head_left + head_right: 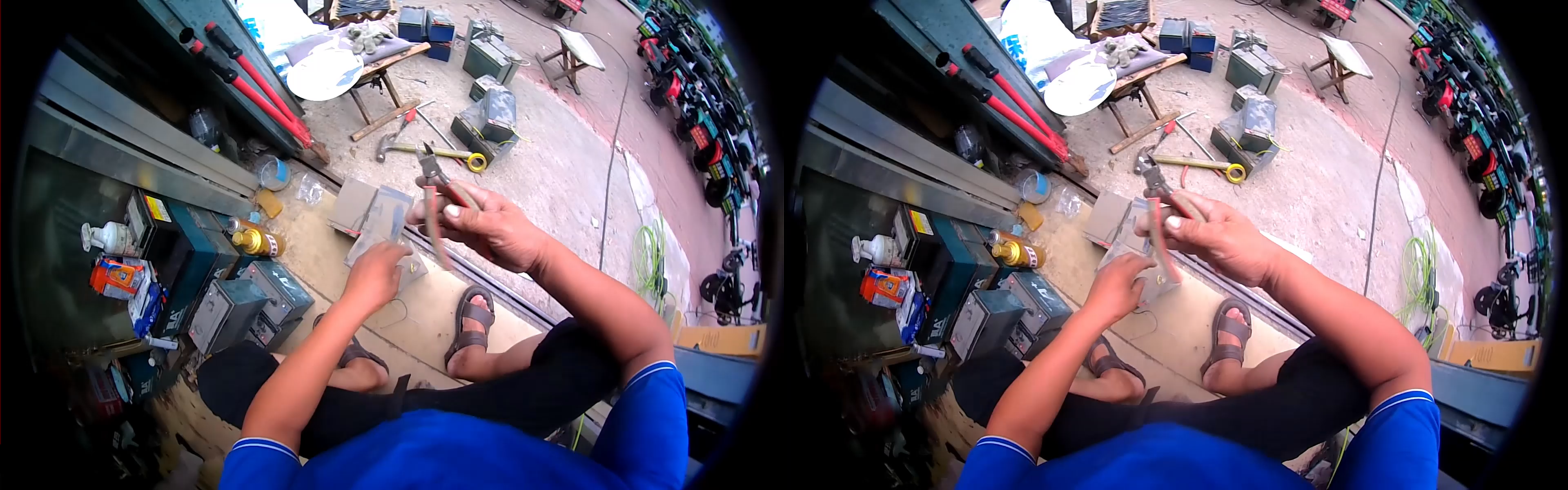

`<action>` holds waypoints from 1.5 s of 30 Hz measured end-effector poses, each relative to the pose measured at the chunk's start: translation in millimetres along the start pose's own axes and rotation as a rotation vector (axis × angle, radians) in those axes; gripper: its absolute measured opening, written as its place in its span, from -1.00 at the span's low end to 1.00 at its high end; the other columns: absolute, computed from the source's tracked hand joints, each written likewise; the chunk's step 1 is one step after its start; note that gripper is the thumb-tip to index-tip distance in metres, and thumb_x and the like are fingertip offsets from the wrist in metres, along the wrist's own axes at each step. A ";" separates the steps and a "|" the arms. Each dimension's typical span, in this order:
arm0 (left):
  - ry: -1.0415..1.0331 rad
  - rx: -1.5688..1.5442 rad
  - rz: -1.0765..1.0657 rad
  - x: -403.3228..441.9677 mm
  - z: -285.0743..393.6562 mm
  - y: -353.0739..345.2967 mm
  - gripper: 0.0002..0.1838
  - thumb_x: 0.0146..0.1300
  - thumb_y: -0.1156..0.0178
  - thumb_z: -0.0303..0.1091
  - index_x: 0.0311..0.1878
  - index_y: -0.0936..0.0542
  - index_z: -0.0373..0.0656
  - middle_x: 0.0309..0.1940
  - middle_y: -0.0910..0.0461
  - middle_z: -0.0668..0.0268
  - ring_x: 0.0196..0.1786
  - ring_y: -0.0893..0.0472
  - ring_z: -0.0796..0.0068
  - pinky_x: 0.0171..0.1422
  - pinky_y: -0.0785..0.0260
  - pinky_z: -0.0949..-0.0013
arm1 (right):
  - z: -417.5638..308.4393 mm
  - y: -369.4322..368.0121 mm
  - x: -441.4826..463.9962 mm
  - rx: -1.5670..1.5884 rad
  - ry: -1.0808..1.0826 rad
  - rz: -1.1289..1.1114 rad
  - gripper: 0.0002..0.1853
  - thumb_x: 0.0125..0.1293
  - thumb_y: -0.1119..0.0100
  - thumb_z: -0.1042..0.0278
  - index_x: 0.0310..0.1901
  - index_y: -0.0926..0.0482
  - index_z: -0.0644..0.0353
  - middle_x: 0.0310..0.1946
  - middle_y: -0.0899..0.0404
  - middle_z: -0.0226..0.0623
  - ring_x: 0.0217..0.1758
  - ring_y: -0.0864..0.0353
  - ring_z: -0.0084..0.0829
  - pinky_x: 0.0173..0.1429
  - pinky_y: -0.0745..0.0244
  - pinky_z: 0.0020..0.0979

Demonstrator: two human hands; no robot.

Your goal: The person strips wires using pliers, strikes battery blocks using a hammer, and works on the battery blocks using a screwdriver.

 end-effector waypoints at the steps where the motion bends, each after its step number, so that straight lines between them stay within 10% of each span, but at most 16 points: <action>1: -0.010 -0.005 -0.006 4.1 -12.2 -10.7 -0.61 0.13 -0.25 -0.53 0.07 -0.63 -0.19 -0.04 -0.63 0.08 0.06 -0.62 -0.05 0.21 -0.49 0.08 | -1.2 -1.5 -6.6 0.067 -0.037 0.090 -0.27 0.43 -0.31 0.23 0.50 -0.21 0.28 0.13 -0.57 -0.19 0.27 -0.60 -0.23 0.44 -0.46 -0.21; 4: -0.294 0.076 -0.075 24.0 -30.9 -41.4 -0.66 0.11 -0.25 -0.51 0.01 -0.69 -0.15 -0.08 -0.65 0.10 0.06 -0.63 0.00 0.17 -0.50 0.10 | 3.9 8.8 -21.7 -0.203 -0.110 0.266 -0.36 0.34 -0.43 0.27 0.35 -0.39 0.34 -0.17 -0.59 -0.34 -0.18 -0.67 -0.52 -0.05 -0.59 -0.41; 9: -0.133 0.147 -0.486 38.4 -44.9 -62.9 -0.81 0.07 -0.34 -0.37 -0.21 -0.77 -0.09 -0.17 -0.72 0.16 -0.02 -0.68 0.06 0.09 -0.53 0.13 | 19.3 3.9 -57.4 -0.474 -0.253 0.529 -0.63 0.15 -0.57 0.33 -0.15 -0.52 0.17 -0.47 -0.51 -0.48 -0.51 -0.57 -0.60 -0.48 -0.44 -0.55; 19: -0.031 -0.073 -0.195 32.0 -70.3 -60.0 -0.79 0.11 -0.44 -0.28 -0.24 -0.77 -0.19 -0.20 -0.73 0.13 -0.04 -0.69 0.12 0.10 -0.52 0.21 | 213.9 18.8 -55.3 0.271 -0.298 0.689 -0.69 0.57 0.06 0.31 0.19 -0.38 0.33 0.01 -0.61 0.01 0.03 -0.74 -0.08 0.02 -0.76 -0.08; 45: 0.056 -0.407 -0.176 28.7 -84.4 -57.8 -0.79 0.22 -0.42 -0.36 -0.26 -0.70 -0.35 -0.30 -0.72 0.19 -0.21 -0.65 0.39 -0.04 -0.50 0.36 | 258.8 -6.1 -23.8 0.799 -0.254 0.276 -0.43 0.68 0.26 0.02 0.34 -0.41 0.41 0.16 -0.60 0.14 0.26 -0.61 0.00 0.44 -0.48 -0.09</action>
Point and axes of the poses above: each hand's wrist, its own x-axis towards the middle knuckle, its own y-axis out of the back of the hand, z = x × y, the point moved 5 cm from there along x, towards the middle knuckle
